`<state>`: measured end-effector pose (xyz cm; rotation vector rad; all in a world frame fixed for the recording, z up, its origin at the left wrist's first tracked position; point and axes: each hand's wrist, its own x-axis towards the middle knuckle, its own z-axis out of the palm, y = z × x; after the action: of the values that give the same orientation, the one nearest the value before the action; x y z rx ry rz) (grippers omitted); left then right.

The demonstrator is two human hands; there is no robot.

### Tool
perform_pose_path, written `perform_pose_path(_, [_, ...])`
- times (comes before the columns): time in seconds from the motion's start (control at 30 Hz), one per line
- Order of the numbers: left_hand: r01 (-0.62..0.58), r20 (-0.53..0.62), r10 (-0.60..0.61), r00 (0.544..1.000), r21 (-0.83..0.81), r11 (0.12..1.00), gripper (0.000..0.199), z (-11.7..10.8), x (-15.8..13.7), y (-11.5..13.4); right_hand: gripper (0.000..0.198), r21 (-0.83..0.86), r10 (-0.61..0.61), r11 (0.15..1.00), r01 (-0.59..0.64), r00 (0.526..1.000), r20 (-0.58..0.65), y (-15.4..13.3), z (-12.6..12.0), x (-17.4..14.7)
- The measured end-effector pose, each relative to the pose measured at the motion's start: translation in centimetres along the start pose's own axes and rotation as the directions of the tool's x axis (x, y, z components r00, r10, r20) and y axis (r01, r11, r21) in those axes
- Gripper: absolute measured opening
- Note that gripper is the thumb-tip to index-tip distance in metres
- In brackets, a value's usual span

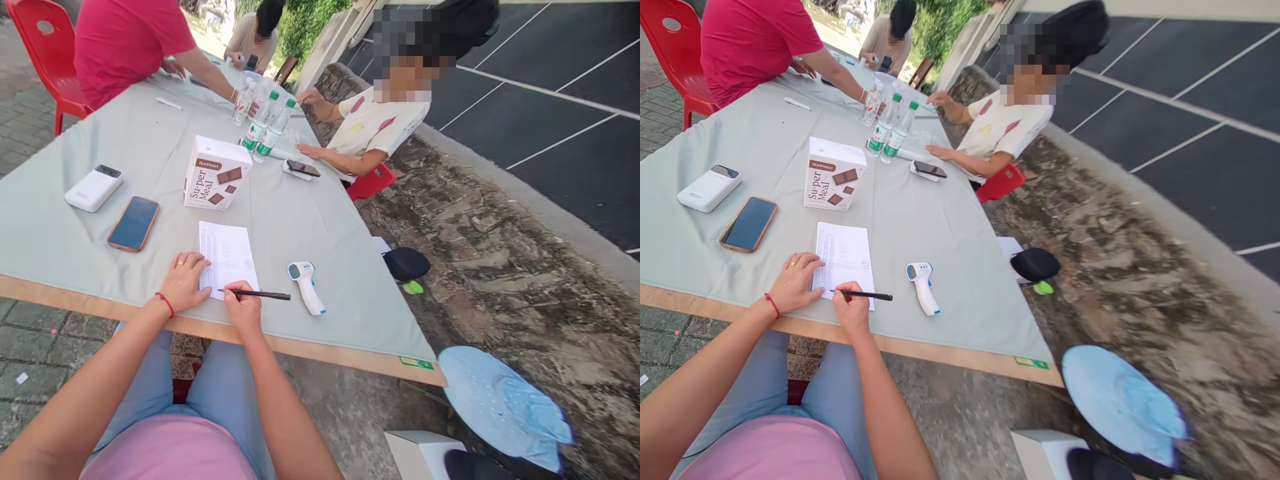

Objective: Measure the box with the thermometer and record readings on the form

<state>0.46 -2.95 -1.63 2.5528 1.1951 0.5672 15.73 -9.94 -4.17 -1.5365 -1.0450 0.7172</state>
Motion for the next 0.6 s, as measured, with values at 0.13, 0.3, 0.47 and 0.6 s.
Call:
perform_pose_path(0.13, [0.004, -0.003, -0.004, 1.000, 0.009, 1.000, 0.049, 0.15, 0.02, 0.02, 0.013, -0.039, -0.027, 0.999, 0.028, 0.999, 0.024, -0.33, 0.18, -0.05])
perform_pose_path(0.3, [0.008, -0.002, -0.008, 1.000, 0.018, 1.000, 0.050, 0.21, 0.03, 0.07, 0.014, -0.040, -0.026, 0.999, 0.028, 0.999, 0.041, -0.25, 0.22, -0.11])
perform_pose_path(0.47, [0.015, 0.002, -0.015, 1.000, 0.021, 1.000, 0.050, 0.11, 0.03, 0.17, 0.013, -0.054, -0.026, 0.998, 0.028, 0.999, 0.044, 0.10, 0.35, -0.17])
perform_pose_path(0.6, [0.016, -0.005, -0.016, 1.000, 0.013, 1.000, 0.051, 0.15, 0.02, 0.13, 0.012, -0.081, -0.059, 0.995, 0.062, 0.997, 0.044, 0.27, 0.38, -0.18])
